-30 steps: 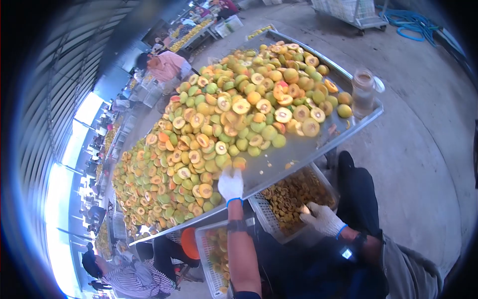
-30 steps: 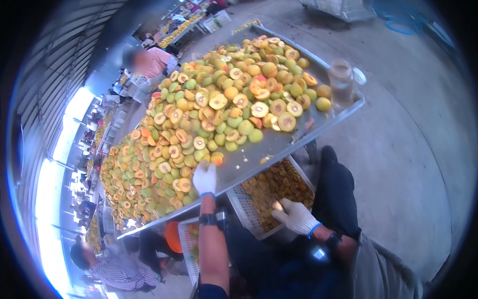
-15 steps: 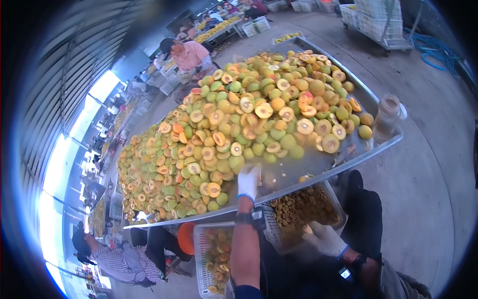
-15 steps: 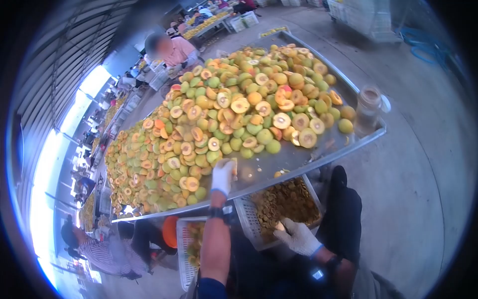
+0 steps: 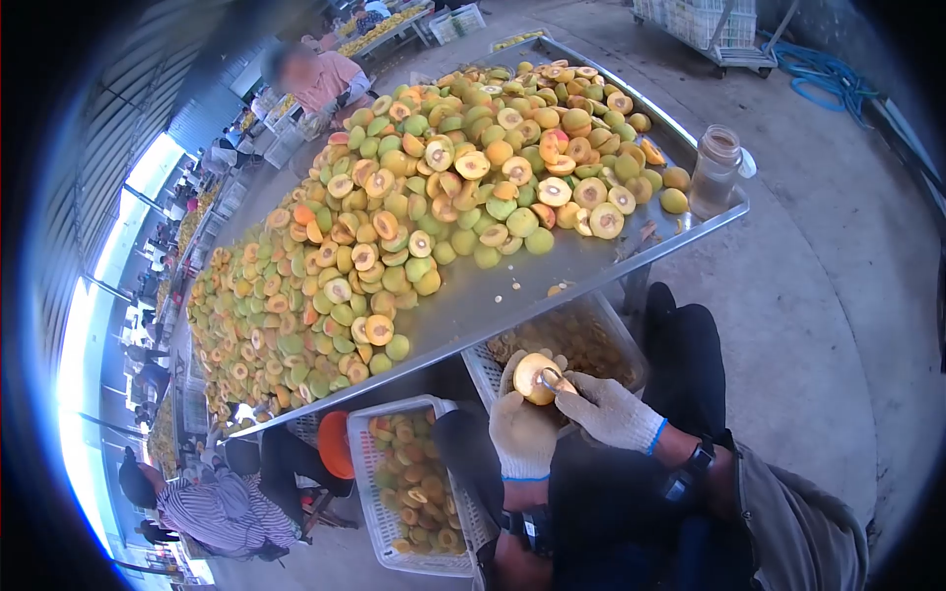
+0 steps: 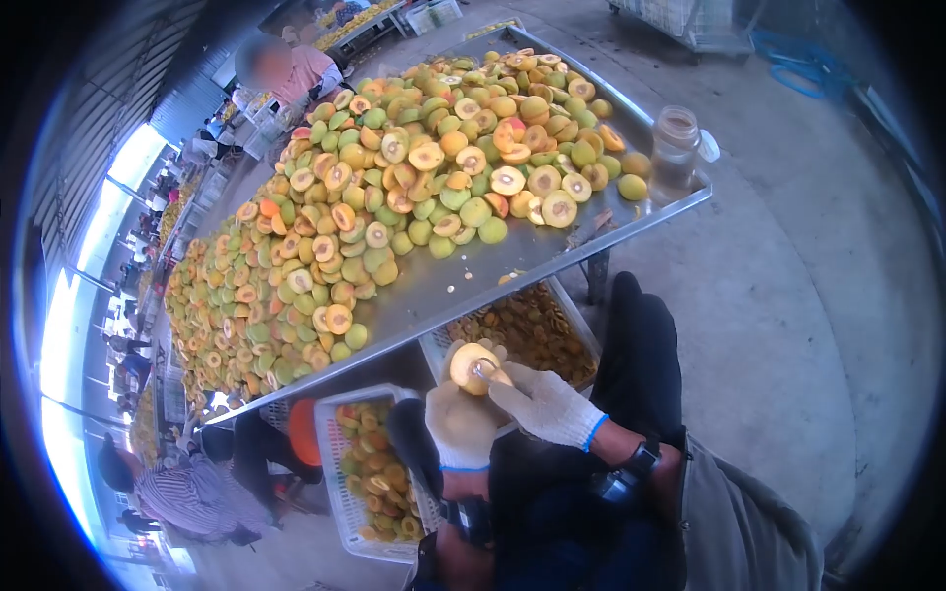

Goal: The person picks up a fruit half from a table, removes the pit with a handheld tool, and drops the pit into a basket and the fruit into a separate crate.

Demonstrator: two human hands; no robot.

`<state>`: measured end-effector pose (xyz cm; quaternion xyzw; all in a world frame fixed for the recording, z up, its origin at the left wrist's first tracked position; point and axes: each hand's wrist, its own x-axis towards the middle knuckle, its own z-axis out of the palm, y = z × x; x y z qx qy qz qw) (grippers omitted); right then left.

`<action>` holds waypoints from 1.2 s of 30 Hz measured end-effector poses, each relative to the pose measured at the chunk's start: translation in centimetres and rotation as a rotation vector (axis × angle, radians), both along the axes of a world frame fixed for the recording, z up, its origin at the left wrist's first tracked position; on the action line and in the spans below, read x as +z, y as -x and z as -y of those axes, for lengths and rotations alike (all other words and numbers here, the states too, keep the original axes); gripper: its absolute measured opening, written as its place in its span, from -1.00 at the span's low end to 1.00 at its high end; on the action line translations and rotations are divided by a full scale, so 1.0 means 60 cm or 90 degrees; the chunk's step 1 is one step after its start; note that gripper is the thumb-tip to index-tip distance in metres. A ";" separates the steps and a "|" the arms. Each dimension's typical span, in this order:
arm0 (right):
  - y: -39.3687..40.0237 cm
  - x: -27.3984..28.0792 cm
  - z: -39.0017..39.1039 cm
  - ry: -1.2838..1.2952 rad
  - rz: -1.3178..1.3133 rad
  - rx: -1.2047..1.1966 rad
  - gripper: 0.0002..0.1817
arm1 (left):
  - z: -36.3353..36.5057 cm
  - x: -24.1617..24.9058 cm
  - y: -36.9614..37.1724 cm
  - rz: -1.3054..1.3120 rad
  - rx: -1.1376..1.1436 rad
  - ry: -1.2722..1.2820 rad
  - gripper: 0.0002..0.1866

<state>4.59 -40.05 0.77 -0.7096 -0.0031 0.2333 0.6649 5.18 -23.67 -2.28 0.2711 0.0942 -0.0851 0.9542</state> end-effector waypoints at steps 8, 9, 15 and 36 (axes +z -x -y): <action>0.025 -0.001 -0.003 0.188 0.159 0.016 -0.52 | 0.010 0.001 0.015 0.133 0.011 0.010 -0.45; 0.026 0.001 -0.003 0.196 0.180 0.026 -0.52 | 0.009 0.002 0.010 0.068 0.022 0.020 -0.52; 0.036 -0.027 -0.015 0.129 0.165 -0.018 -0.57 | 0.044 0.002 0.010 -0.026 0.101 -0.111 -0.58; 0.055 -0.009 -0.028 0.143 0.217 -0.052 -0.58 | 0.061 0.047 0.014 -0.050 0.133 -0.278 -0.54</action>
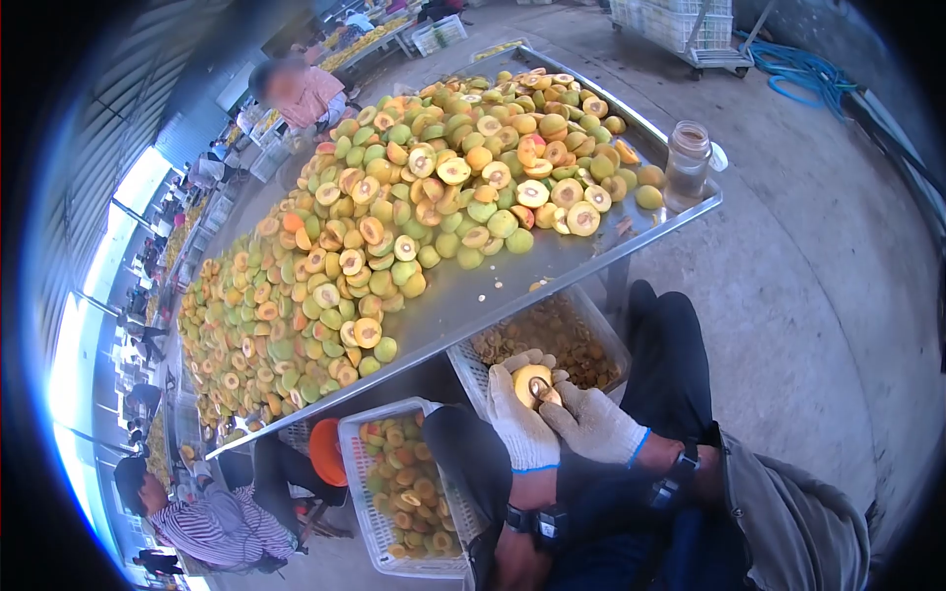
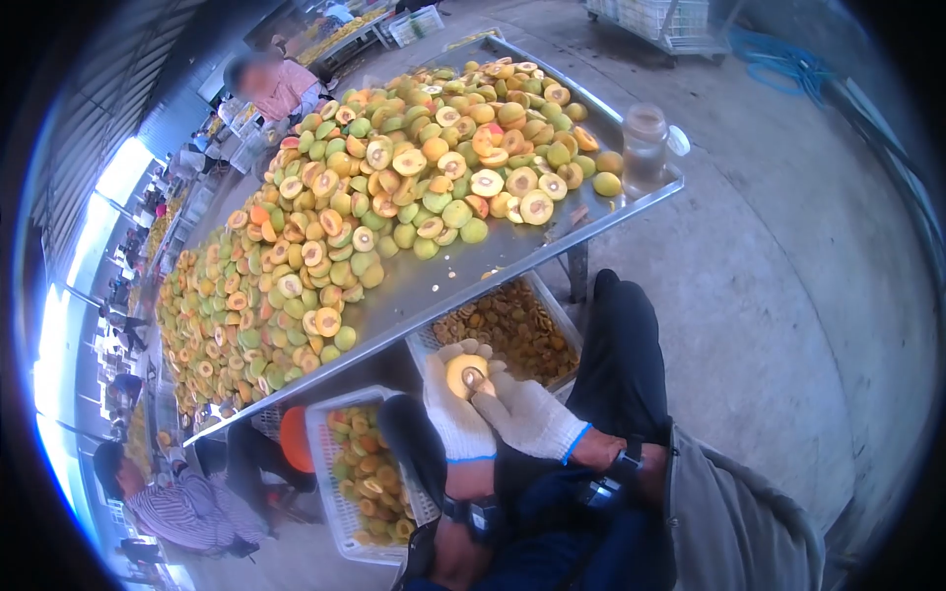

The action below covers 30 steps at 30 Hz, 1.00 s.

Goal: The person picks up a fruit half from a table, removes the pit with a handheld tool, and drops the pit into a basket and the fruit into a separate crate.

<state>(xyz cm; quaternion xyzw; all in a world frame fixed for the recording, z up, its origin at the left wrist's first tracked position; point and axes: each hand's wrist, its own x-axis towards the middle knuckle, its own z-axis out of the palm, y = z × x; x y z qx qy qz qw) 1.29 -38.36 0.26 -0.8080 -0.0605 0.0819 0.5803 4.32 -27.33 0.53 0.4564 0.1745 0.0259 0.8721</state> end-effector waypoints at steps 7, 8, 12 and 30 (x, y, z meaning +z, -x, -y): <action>0.003 0.010 -0.004 -0.019 0.008 -0.028 -0.59 | 0.002 0.011 -0.003 -0.011 0.010 0.006 -0.49; 0.004 0.017 -0.003 -0.013 -0.025 -0.022 -0.59 | 0.004 0.012 -0.002 -0.013 0.009 0.007 -0.49; 0.009 0.020 -0.007 -0.019 -0.037 -0.033 -0.58 | 0.006 0.014 0.000 -0.003 0.025 -0.005 -0.47; 0.010 0.002 -0.017 -0.007 -0.032 -0.036 -0.55 | -0.003 0.004 -0.004 -0.036 0.058 0.060 -0.50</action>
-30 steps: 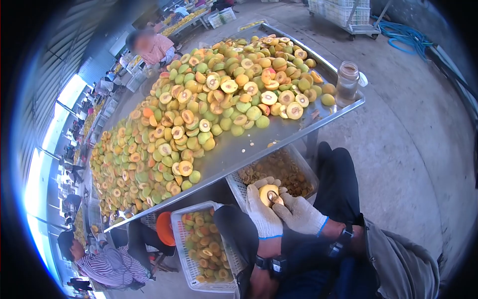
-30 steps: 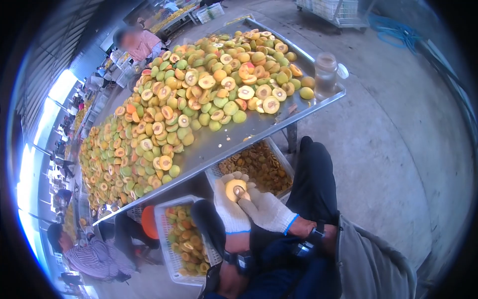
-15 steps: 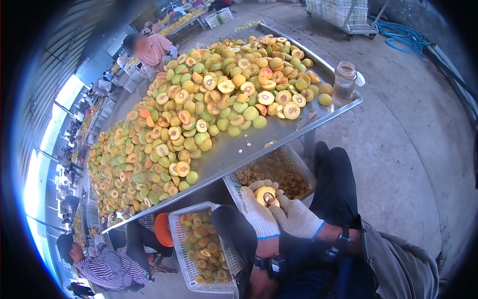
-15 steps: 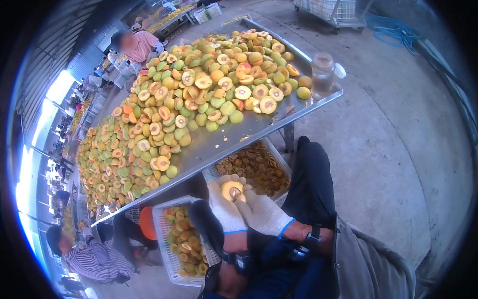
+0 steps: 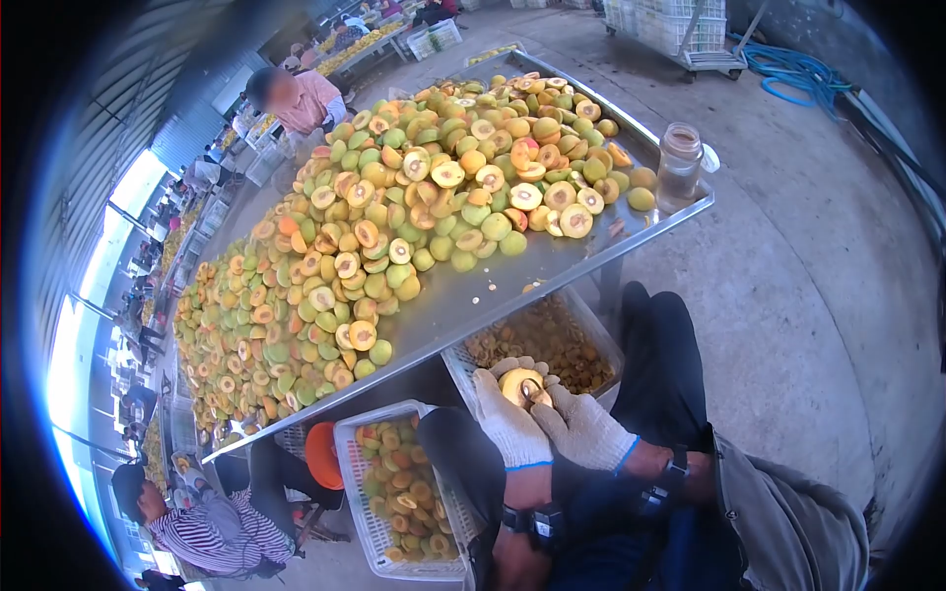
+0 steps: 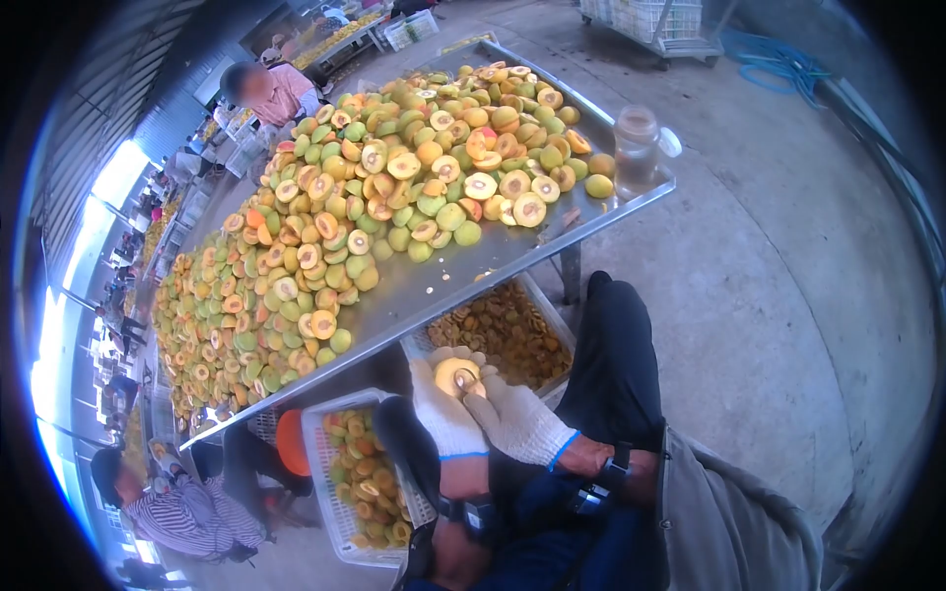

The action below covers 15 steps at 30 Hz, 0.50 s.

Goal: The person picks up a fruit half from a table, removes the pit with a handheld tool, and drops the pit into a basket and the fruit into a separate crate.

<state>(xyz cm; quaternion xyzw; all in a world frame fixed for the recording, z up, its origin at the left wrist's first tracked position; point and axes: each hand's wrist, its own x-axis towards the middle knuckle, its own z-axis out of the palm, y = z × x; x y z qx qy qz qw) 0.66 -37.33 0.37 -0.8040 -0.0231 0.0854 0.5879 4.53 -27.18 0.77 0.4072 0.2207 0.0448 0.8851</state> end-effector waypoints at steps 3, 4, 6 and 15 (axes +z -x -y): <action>0.002 -0.004 -0.003 -0.019 0.025 -0.019 -0.56 | 0.005 0.005 0.001 -0.009 -0.010 -0.032 -0.48; 0.004 -0.007 -0.003 -0.020 0.024 -0.019 -0.56 | 0.004 0.005 0.003 -0.011 -0.023 -0.051 -0.46; 0.006 -0.013 -0.004 -0.008 0.019 -0.021 -0.56 | -0.001 0.007 0.008 0.008 -0.058 -0.076 -0.45; 0.007 -0.008 -0.002 0.025 -0.008 0.005 -0.59 | -0.001 0.002 0.006 0.015 -0.052 -0.138 -0.42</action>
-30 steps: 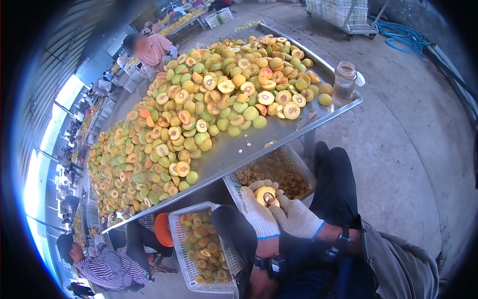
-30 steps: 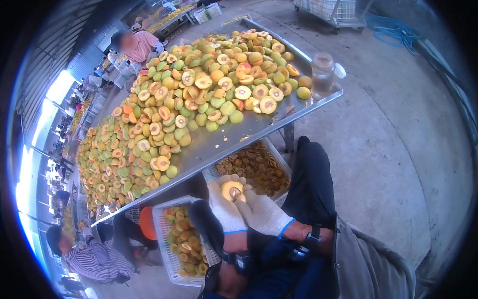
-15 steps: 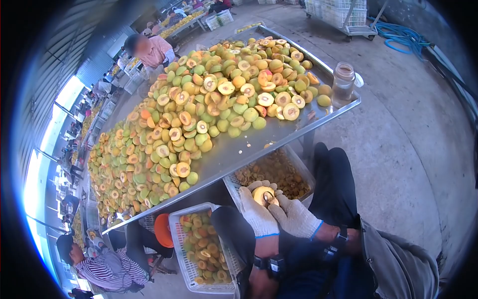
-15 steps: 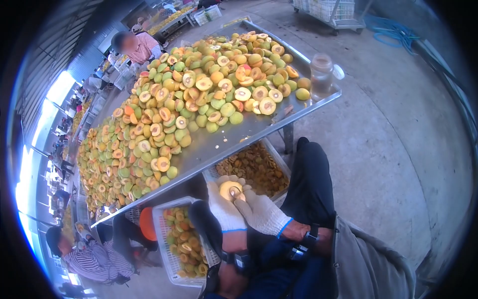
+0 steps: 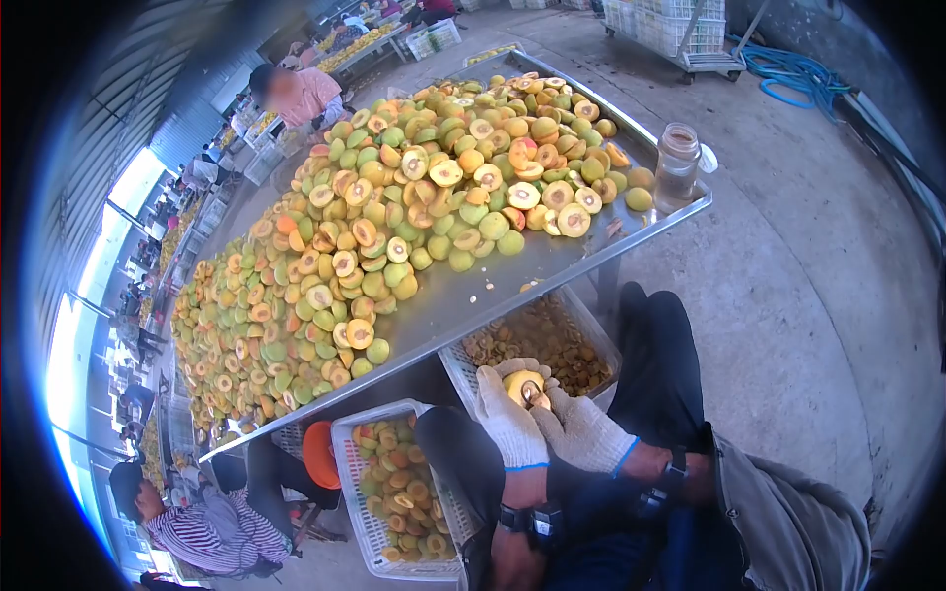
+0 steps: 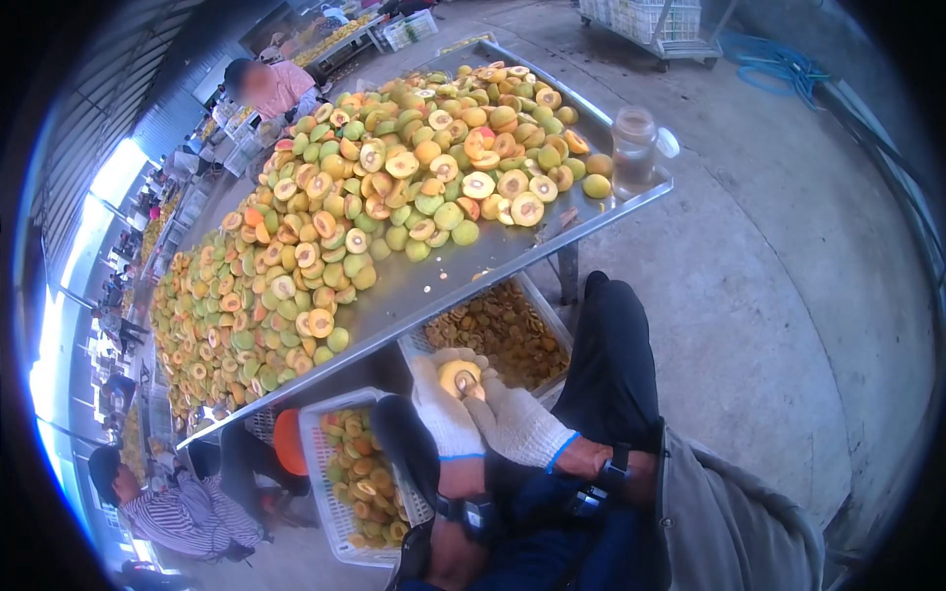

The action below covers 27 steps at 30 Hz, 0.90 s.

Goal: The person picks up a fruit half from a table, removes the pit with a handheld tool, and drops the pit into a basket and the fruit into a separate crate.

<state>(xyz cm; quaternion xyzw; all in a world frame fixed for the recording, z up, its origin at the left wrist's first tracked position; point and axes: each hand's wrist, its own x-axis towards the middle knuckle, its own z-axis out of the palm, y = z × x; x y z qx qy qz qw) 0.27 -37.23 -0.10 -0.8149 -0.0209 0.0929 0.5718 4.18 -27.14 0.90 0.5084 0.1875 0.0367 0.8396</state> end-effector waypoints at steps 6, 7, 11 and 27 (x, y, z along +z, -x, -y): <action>0.001 0.012 0.006 -0.011 -0.004 0.018 -0.61 | -0.004 0.020 -0.004 0.037 -0.069 -0.159 -0.38; 0.001 0.012 0.007 -0.010 -0.003 0.020 -0.61 | -0.003 0.018 -0.005 0.035 -0.056 -0.126 -0.37; 0.002 0.001 0.010 -0.055 0.027 0.043 -0.62 | -0.011 -0.004 -0.009 0.030 -0.021 -0.022 -0.36; 0.005 0.002 0.024 -0.229 -0.281 0.143 -0.49 | -0.037 -0.019 -0.020 0.112 -0.182 -0.022 -0.27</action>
